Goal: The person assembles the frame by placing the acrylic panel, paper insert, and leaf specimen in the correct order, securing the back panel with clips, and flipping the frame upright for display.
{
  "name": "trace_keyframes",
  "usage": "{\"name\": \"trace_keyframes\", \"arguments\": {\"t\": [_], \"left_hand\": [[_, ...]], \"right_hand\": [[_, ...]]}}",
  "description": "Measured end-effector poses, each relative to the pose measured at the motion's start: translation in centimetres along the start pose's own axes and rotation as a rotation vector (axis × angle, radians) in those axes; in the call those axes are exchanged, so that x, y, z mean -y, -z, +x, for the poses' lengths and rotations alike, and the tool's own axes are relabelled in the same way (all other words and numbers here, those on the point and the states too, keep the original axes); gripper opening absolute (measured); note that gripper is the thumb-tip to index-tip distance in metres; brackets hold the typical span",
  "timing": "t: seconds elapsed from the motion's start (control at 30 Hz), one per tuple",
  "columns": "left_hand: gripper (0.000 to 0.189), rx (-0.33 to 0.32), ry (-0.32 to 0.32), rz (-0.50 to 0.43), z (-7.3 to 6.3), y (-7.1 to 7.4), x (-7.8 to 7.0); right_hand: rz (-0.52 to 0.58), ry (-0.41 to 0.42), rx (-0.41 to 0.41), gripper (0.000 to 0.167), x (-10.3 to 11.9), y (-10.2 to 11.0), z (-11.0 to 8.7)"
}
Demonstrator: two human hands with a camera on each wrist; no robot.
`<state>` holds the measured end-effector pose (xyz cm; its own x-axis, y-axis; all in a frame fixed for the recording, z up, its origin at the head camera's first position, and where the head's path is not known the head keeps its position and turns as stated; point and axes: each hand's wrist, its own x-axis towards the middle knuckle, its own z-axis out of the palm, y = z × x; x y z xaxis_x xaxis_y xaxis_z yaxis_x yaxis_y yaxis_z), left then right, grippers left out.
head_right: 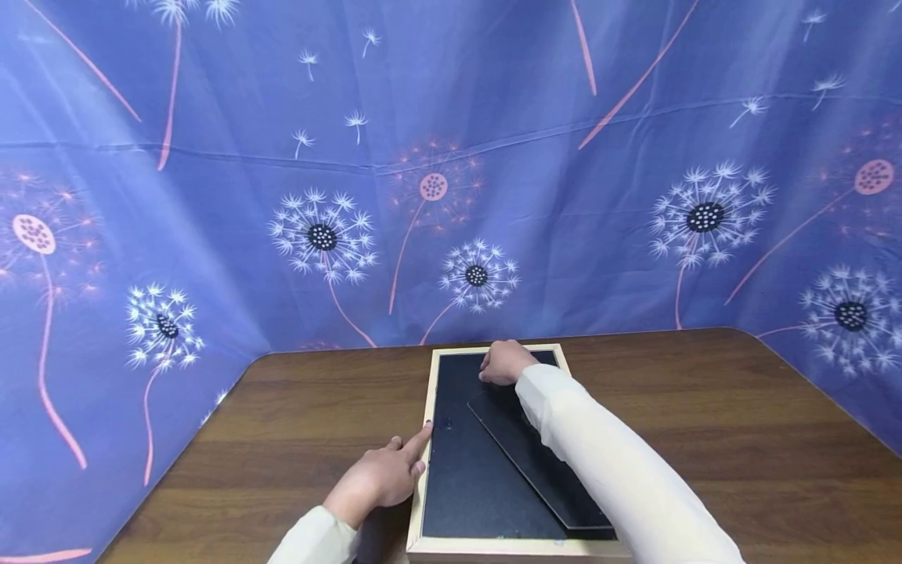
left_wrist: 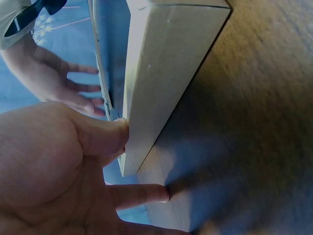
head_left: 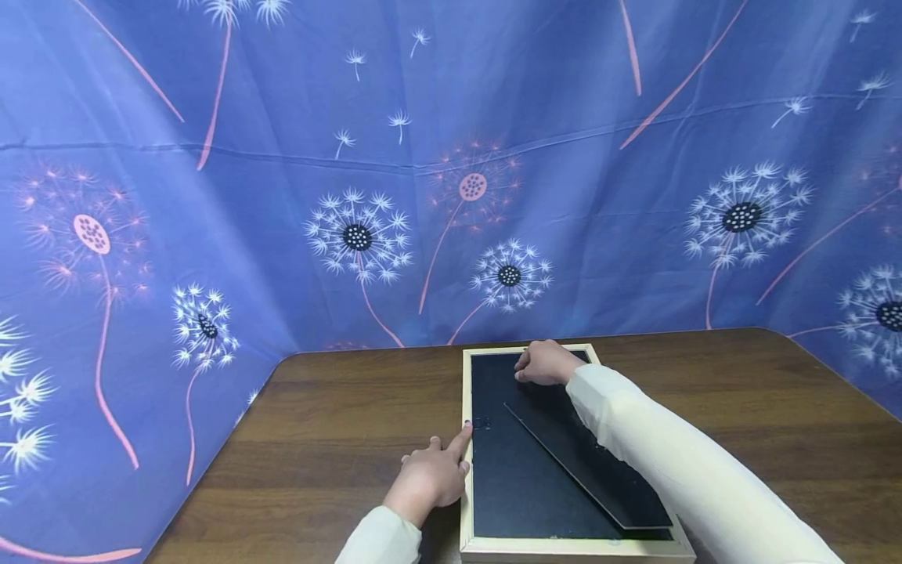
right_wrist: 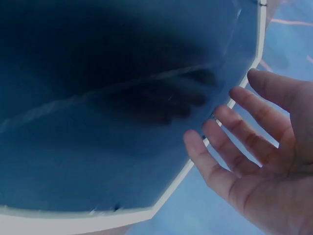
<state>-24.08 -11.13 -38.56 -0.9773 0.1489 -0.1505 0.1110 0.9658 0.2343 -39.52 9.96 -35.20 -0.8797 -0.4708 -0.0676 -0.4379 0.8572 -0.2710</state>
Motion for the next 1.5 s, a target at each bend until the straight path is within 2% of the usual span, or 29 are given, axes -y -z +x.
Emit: {"name": "trace_keyframes", "arguments": {"t": [0.13,0.17,0.3,0.4,0.67,1.03,1.3,1.5], "left_hand": [[0.052,-0.005,0.002,-0.001,0.0,0.0,-0.1],[0.052,-0.008,0.002,0.000,0.1,0.0,-0.1],[0.052,-0.009,0.004,-0.005,0.1,-0.1,-0.2],[0.052,-0.008,0.007,-0.008,0.1,-0.2,-0.2],[0.052,-0.010,0.012,-0.007,0.1,-0.4,-0.2],[0.051,-0.018,0.019,-0.012,0.0,-0.5,-0.2],[0.052,-0.015,0.029,-0.013,0.1,-0.4,-0.2],[0.052,-0.005,0.030,-0.013,0.2,-0.2,-0.3]], "right_hand": [[0.012,-0.036,-0.024,0.027,1.8,-0.3,0.4],[0.024,-0.083,-0.018,0.028,2.9,-0.1,0.1],[0.049,-0.198,-0.046,0.029,4.7,-0.7,0.1],[0.060,-0.265,-0.061,0.035,5.5,-1.2,0.3],[0.086,-0.352,-0.088,0.055,6.9,-2.0,1.1],[0.078,-0.451,-0.099,0.068,7.6,-2.9,2.3],[0.098,-0.473,-0.086,0.068,7.4,-2.9,3.1],[0.134,-0.488,-0.105,0.063,7.6,-2.8,2.8]]}}
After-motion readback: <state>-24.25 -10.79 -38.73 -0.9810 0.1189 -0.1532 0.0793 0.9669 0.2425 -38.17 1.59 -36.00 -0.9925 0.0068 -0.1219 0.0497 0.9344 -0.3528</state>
